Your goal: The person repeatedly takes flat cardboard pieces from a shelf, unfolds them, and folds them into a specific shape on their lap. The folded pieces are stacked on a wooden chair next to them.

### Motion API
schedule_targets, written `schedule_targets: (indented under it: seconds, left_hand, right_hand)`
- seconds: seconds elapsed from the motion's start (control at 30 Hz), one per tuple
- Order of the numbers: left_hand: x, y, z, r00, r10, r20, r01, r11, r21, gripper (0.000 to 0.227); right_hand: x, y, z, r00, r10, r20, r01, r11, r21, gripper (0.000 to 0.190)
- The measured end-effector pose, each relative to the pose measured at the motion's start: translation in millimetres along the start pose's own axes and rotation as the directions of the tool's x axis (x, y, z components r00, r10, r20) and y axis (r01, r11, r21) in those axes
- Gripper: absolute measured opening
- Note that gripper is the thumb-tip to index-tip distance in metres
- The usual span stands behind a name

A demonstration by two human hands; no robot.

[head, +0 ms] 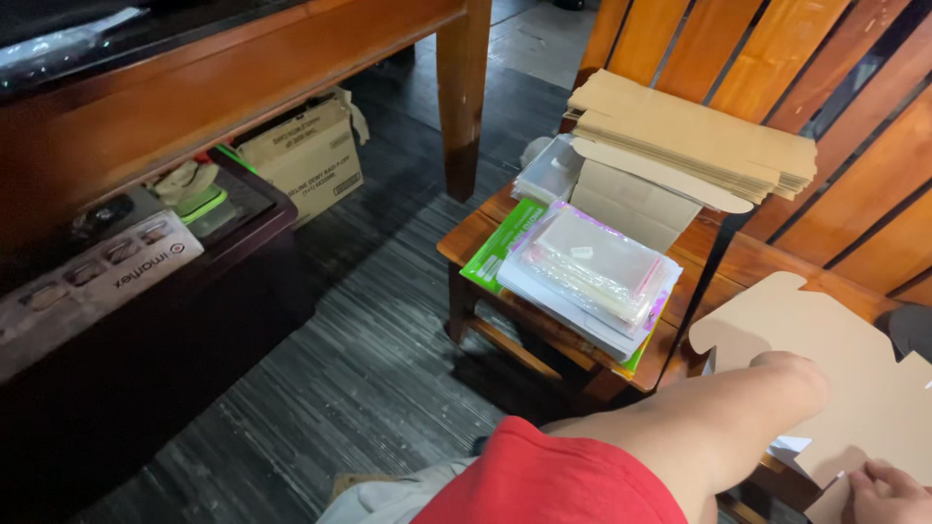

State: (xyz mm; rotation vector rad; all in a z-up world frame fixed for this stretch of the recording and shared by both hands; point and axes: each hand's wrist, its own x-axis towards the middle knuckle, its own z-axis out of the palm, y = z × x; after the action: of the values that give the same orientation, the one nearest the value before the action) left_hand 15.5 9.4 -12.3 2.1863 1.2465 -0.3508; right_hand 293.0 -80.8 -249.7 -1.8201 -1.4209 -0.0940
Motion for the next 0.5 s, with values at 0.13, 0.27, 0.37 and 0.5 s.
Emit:
schedule_targets:
  seconds: [0.13, 0.27, 0.37, 0.5]
  left_hand:
    - [5.4, 4.6, -6.1, 1.0, -0.002, -0.017, 0.001, 1.0, -0.021, 0.055]
    - [27.7, 30.9, 1.8, 0.999, 0.032, 0.0, -0.032, 0.995, 0.091, 0.061]
    - [25.6, 44.5, 9.2, 0.997, 0.081, 0.02, -0.083, 0.963, 0.255, 0.051]
    - [32.9, 41.5, 9.8, 0.988, 0.146, 0.058, -0.157, 0.932, 0.327, 0.051]
  right_hand:
    - [12.4, -124.7, -58.6, 0.975, 0.206, 0.085, -0.177, 0.948, -0.266, 0.031]
    - [1.3, -261.8, -123.6, 0.756, 0.528, 0.387, -0.221, 0.762, -0.609, 0.051]
    - [0.0, -285.4, -128.3, 0.717, 0.615, 0.329, -0.346, 0.722, -0.599, 0.051]
    - [1.9, -283.1, -124.7, 0.701, 0.651, 0.291, -0.434, 0.713, -0.55, 0.048]
